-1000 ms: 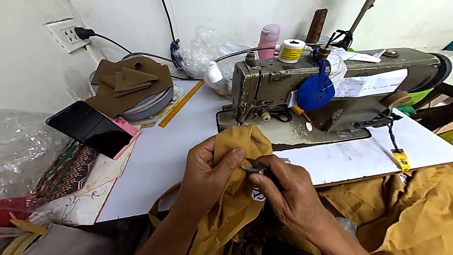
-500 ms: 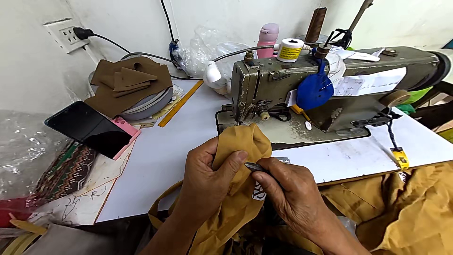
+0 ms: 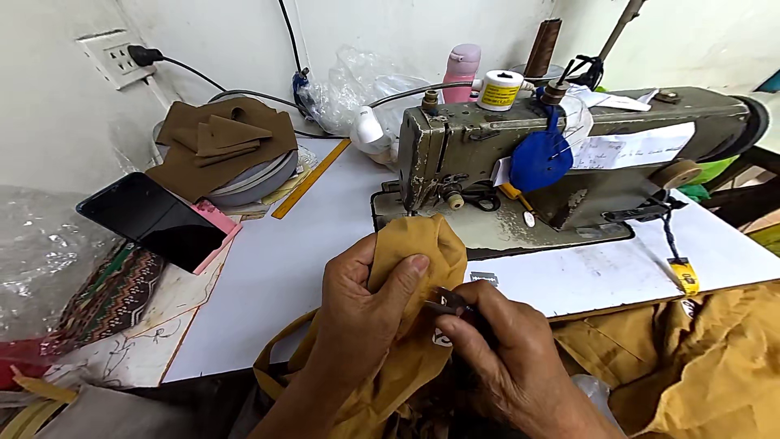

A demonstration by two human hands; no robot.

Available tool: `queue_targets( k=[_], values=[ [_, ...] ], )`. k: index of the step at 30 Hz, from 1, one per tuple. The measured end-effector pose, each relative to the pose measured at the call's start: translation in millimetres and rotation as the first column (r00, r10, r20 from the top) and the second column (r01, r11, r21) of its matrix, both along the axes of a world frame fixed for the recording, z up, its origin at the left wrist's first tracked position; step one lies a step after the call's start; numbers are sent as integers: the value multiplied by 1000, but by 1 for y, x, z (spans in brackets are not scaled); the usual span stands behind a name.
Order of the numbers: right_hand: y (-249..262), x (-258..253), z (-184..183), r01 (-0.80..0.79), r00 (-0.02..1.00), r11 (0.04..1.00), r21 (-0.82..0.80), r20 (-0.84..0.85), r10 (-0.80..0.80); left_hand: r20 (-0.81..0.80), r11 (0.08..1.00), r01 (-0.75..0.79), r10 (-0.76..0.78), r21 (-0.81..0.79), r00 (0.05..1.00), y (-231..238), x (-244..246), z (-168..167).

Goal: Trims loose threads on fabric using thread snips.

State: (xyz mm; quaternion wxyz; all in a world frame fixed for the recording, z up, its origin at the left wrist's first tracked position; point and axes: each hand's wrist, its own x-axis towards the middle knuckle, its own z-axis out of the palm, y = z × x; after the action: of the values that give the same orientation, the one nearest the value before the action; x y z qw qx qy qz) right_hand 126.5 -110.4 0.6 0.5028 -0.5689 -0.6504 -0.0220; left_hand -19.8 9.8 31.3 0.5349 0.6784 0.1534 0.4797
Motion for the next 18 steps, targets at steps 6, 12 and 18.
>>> queue_targets(
  k=[6,12,18],
  values=[
    [1,-2,1,11,999,1000,-23,53,-10,16,1000,0,0,18,1000,-2,1,0],
    [-1,1,3,-19,998,999,-41,64,22,40,999,14,-16,50,999,-2,1,-2],
    [0,4,2,-35,999,999,-42,25,36,61,997,27,-32,75,998,-2,0,-4]
  ],
)
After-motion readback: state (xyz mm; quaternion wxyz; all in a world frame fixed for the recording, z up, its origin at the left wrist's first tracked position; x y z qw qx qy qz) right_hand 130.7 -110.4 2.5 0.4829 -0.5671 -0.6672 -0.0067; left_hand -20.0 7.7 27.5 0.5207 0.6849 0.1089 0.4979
